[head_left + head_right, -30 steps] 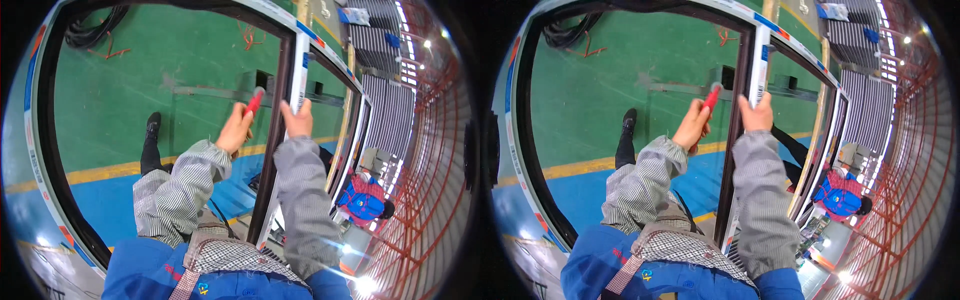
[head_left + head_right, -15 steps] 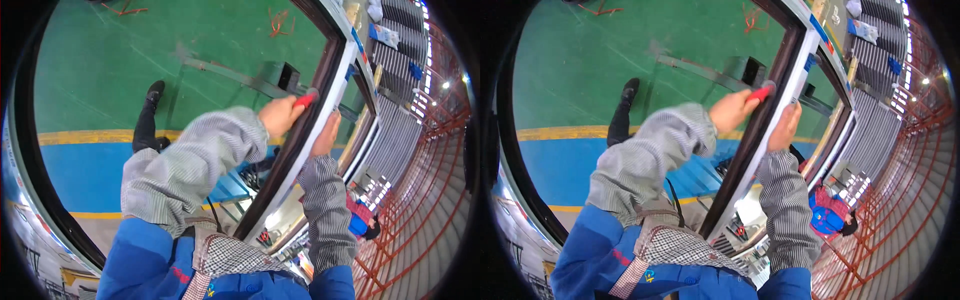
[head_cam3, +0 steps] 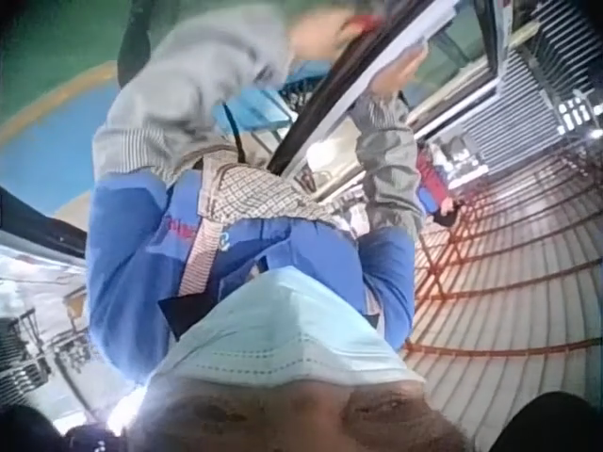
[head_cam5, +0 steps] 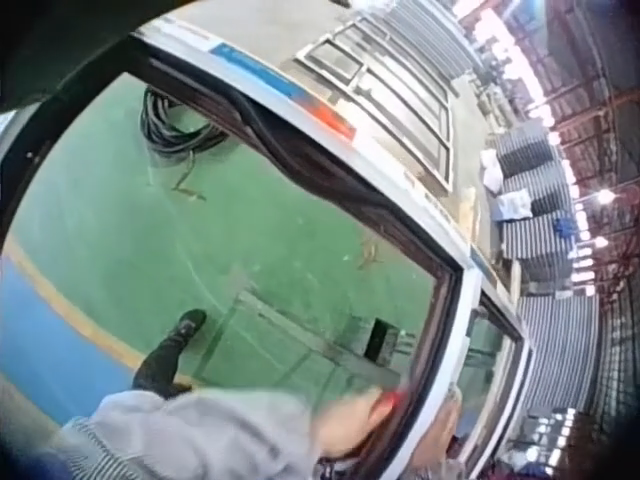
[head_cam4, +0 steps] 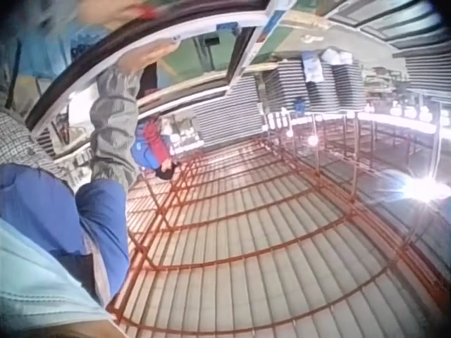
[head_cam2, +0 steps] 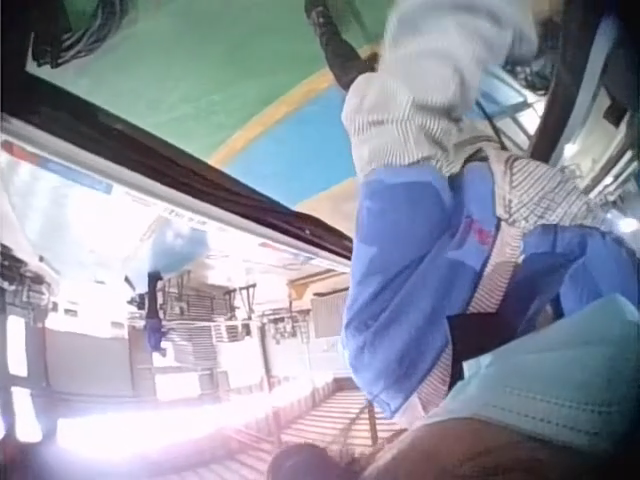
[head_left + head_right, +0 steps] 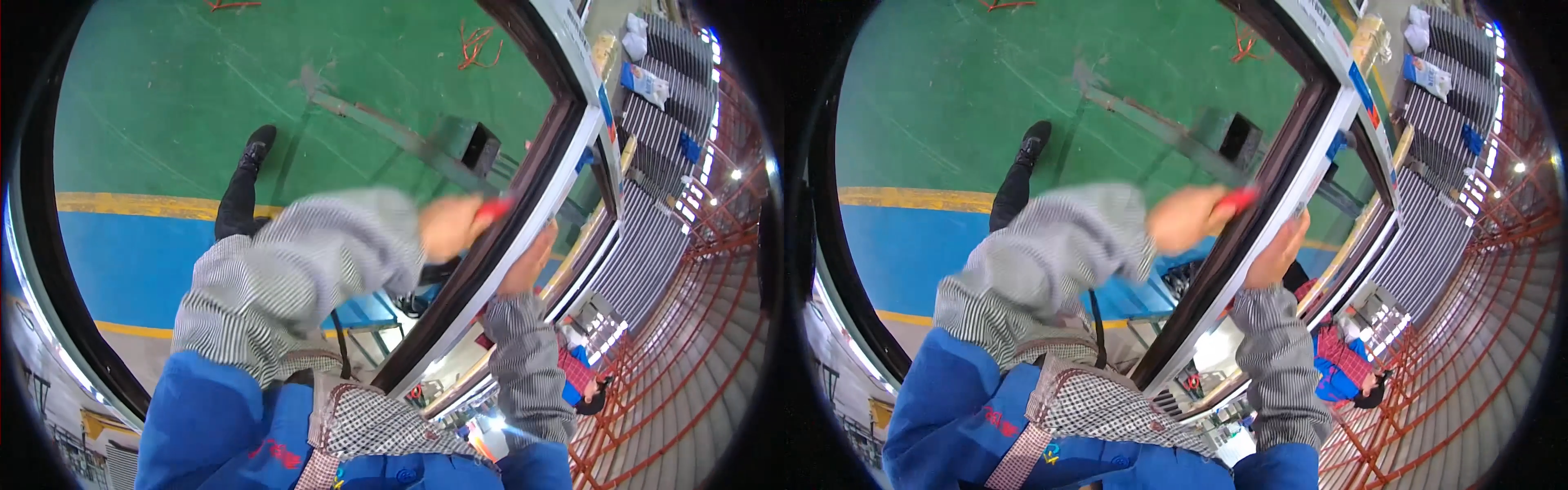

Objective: Installing rubber seals into the grooves of an aluminum window frame using hands and a specialized tool.

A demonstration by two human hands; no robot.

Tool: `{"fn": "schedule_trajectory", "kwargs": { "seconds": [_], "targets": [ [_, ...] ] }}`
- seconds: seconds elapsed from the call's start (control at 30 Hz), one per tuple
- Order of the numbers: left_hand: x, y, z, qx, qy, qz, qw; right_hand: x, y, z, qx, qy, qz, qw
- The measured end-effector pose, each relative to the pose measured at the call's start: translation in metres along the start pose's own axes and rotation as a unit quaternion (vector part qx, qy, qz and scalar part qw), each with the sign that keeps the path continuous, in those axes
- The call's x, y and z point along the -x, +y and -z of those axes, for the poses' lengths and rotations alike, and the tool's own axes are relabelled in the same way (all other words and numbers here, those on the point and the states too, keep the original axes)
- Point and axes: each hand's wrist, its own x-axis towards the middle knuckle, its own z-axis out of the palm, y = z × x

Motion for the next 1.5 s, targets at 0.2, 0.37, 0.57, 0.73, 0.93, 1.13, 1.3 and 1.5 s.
{"fn": "schedule_trajectory", "kwargs": {
  "seconds": [0.2, 0.37, 0.57, 0.73, 0.93, 1.13, 1.3, 1.5],
  "targets": [
    [0.035, 0.012, -0.012, 0.058, 0.004, -0.023, 0.998, 0.003, -0.032, -0.004, -0.047, 0.036, 0.006, 0.998],
    [-0.102, 0.051, 0.059, -0.021, 0.046, -0.013, 0.999, 0.003, -0.023, -0.016, -0.033, 0.025, -0.012, 0.999],
    [0.023, 0.019, 0.004, 0.055, -0.093, 0.056, 0.993, 0.007, -0.031, -0.007, -0.046, 0.038, -0.008, 0.998],
    [-0.127, 0.053, 0.058, 0.004, 0.046, -0.011, 0.999, 0.006, -0.046, -0.020, -0.031, -0.001, -0.015, 0.999],
    [-0.044, 0.028, 0.034, -0.018, -0.058, -0.018, 0.998, 0.008, -0.032, -0.013, -0.049, 0.038, -0.004, 0.998],
    [-0.143, 0.065, 0.085, -0.070, -0.014, -0.014, 0.997, 0.009, -0.028, -0.016, -0.077, 0.029, -0.013, 0.997],
    [-0.058, 0.024, 0.025, -0.007, -0.003, -0.020, 1.000, 0.002, -0.016, -0.007, 0.055, 0.047, 0.081, 0.994],
    [0.198, -0.028, -0.084, -0.057, -0.148, 0.187, 0.969, -0.004, -0.011, 0.002, -0.055, 0.048, 0.069, 0.995]
  ]
}}
